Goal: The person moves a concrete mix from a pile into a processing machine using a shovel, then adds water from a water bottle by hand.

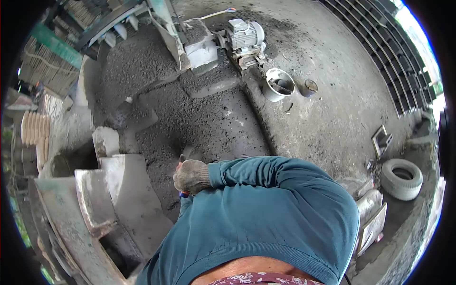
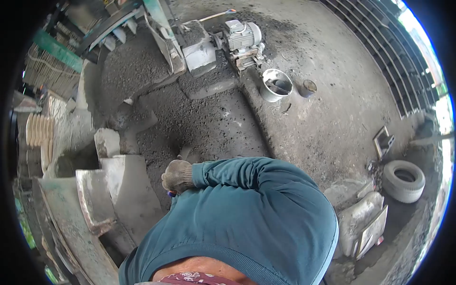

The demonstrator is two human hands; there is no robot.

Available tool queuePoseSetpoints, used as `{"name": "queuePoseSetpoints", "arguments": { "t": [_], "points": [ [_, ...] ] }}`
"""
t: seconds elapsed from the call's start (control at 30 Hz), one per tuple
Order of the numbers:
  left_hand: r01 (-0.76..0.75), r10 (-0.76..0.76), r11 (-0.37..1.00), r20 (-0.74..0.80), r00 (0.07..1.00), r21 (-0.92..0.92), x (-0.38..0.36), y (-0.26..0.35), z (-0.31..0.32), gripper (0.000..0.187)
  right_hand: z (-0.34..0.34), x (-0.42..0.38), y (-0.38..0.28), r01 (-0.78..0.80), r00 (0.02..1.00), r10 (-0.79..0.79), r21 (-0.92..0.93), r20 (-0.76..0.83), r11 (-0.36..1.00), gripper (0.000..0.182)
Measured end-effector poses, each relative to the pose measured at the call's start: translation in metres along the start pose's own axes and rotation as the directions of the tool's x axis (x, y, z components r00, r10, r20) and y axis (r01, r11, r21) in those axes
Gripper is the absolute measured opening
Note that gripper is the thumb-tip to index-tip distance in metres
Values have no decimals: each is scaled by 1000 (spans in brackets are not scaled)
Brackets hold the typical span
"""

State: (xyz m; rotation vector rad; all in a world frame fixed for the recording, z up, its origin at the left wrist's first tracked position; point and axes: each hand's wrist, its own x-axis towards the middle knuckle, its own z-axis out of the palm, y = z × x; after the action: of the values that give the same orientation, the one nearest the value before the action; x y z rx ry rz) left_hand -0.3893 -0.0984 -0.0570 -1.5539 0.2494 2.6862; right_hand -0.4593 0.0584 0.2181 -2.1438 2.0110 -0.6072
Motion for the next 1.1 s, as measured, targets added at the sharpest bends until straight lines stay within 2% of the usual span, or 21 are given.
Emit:
{"name": "queuePoseSetpoints", "arguments": {
  "t": [0.03, 0.13, 0.17, 0.23, 0.3, 0.37, 0.43, 0.6, 0.63, 0.73, 0.77, 0.8, 0.83, 0.93, 0.97, 1.0, 1.07, 1.1],
  "points": [
    [-13, 13, 1000, 8, 1000, 11, -6, -8, -2, 23, -17, -6, -6, 38, 998, -38, 8, 40, 999, 17],
    [-81, 82, 996, 26, 996, -35, -34, -36, -20, 23, -70, -25, -30, -99, 949, 82, 39, 305, 994, 16],
    [-112, 114, 991, 24, 993, -72, -47, -50, -27, 23, -42, -39, -22, 26, 985, -54, 165, 166, 986, 14],
    [-184, 190, 973, 27, 981, -137, -73, -83, -42, 23, -53, -64, -45, 83, 996, -86, 273, -2, 958, 15],
    [-286, 293, 928, -7, 956, -237, -95, -114, -57, 23, -33, -86, -55, 31, 985, -82, 314, 151, 949, 25],
    [-413, 406, 826, -103, 908, -383, -104, -144, -87, 27, -26, -97, -75, 61, 963, -144, 336, 228, 940, 29],
    [-507, 516, 688, -142, 845, -519, -140, -169, -99, 31, -18, -96, -91, 190, 917, -316, 429, 244, 883, 33],
    [-612, 522, 484, -355, 775, -625, -194, -211, -168, 23, -2, -60, -153, 478, 698, -688, 588, 196, 653, 42],
    [-689, 555, 385, -442, 705, -614, -199, -220, -184, 19, 3, -51, -171, 521, 643, -745, 610, 180, 597, 42],
    [-710, 531, 180, -541, 653, -680, -259, -248, -200, 16, 4, -26, -213, 558, 470, -872, 718, 140, 416, 45],
    [-688, 617, 100, -497, 610, -719, -271, -264, -214, 20, 7, -21, -232, 569, 417, -902, 742, 110, 354, 45],
    [-716, 535, 36, -592, 603, -697, -284, -274, -229, 13, 11, -16, -253, 576, 364, -928, 765, 77, 289, 45],
    [-713, 555, -6, -595, 581, -702, -296, -288, -247, 14, 15, -9, -275, 603, 311, -950, 767, 25, 218, 42],
    [-705, 585, -198, -660, 472, -681, -315, -340, -296, 17, 39, 10, -334, 490, 313, -950, 857, -3, 159, 35],
    [-813, 403, -251, -820, 406, -525, -331, -348, -293, 18, 50, 18, -355, 507, 301, -953, 851, -28, 135, 28],
    [-725, 411, -313, -775, 479, -614, -318, -366, -324, 16, 54, 28, -377, 474, 295, -955, 866, 12, 158, 27],
    [-654, 482, -360, -733, 480, -666, -299, -407, -359, 14, 58, 45, -422, 390, 288, -952, 895, 107, 219, 25],
    [-678, 392, -409, -789, 474, -610, -328, -411, -344, 11, 65, 57, -446, 422, 240, -970, 896, 34, 136, 23]
  ]
}}
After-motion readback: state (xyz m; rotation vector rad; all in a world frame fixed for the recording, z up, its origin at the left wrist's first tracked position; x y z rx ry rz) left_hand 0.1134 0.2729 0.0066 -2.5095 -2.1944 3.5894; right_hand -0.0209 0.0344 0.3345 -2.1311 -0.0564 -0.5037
